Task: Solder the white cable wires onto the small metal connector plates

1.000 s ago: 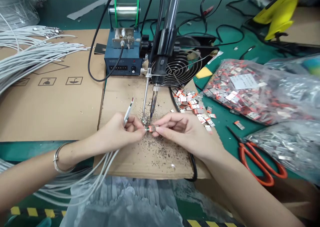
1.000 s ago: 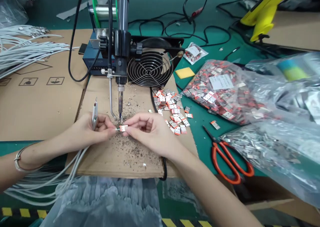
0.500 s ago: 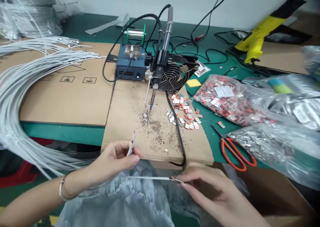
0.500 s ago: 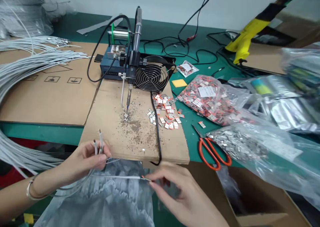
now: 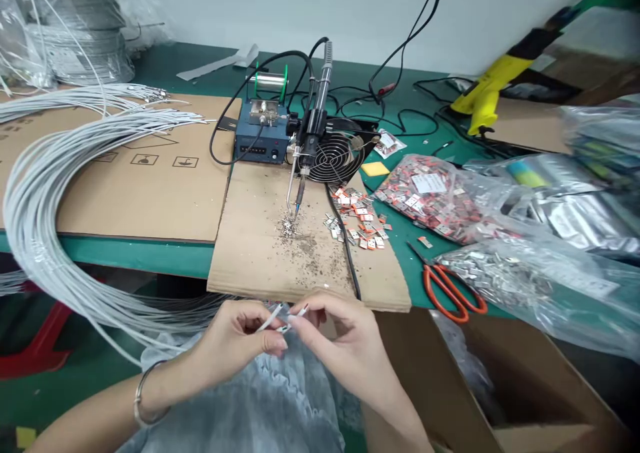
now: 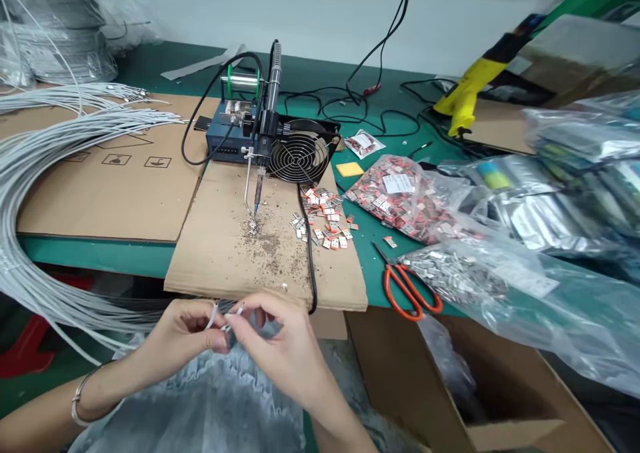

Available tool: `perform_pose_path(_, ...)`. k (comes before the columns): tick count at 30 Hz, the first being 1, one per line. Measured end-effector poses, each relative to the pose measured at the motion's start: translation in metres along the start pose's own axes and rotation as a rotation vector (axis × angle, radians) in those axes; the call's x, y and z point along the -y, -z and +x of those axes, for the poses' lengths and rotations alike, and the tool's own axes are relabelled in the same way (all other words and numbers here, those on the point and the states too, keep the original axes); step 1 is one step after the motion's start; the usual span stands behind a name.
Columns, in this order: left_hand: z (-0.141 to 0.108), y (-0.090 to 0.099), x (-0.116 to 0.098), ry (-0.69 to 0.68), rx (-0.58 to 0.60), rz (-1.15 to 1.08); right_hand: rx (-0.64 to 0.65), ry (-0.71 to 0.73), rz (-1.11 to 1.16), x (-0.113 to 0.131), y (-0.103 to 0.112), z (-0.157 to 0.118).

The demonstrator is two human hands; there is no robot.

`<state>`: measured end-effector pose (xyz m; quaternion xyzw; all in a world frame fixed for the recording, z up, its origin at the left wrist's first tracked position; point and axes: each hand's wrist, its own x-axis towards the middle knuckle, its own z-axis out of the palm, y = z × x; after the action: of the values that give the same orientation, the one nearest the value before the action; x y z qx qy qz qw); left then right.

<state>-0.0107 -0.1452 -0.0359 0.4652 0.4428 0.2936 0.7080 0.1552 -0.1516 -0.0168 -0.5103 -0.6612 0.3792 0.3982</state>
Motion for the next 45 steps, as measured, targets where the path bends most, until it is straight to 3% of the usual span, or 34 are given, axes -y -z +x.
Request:
perform_pose_path(5, -0.002, 0.008, 0.003, -0.231, -0.222, 0.079, -0.030, -0.091, 0.123, -0.004, -0.007, -0.003)
perform_pose_path(7, -0.002, 0.008, 0.003, -0.254, -0.183, 0.169, -0.007, -0.089, 0.114, -0.005, -0.008, -0.007)
perform_pose_path(9, -0.001, 0.005, 0.003, -0.208, -0.064, 0.233, 0.011, -0.081, 0.114, -0.005, -0.009, -0.009)
perform_pose_path(12, 0.001, 0.000, 0.004, -0.172, 0.018, 0.198, 0.009, -0.048, 0.081, -0.004, -0.006, -0.011)
perform_pose_path(19, -0.003, -0.002, 0.000, -0.252, -0.070, 0.408, -0.048, 0.000, -0.014, -0.001, 0.002, -0.011)
perform_pose_path(25, -0.003, -0.006, 0.002, -0.356, -0.209, 0.489, -0.143, -0.017, 0.121, -0.003, -0.009, -0.012)
perform_pose_path(33, -0.003, -0.005, 0.004, -0.761, -0.396, 0.745, -0.188, -0.043, 0.278, -0.008, -0.014, -0.011)
perform_pose_path(38, -0.002, -0.008, 0.002, -0.631, -0.403, 0.609, -0.226, -0.098, 0.581, -0.011, -0.021, -0.009)
perform_pose_path(41, 0.001, -0.013, -0.006, -0.409, -0.309, 0.369, -0.267, -0.118, 0.824, -0.011, -0.035, -0.007)
perform_pose_path(45, 0.003, -0.014, -0.018, -0.188, -0.141, 0.042, -0.248, -0.160, 0.927, -0.009, -0.051, -0.004)
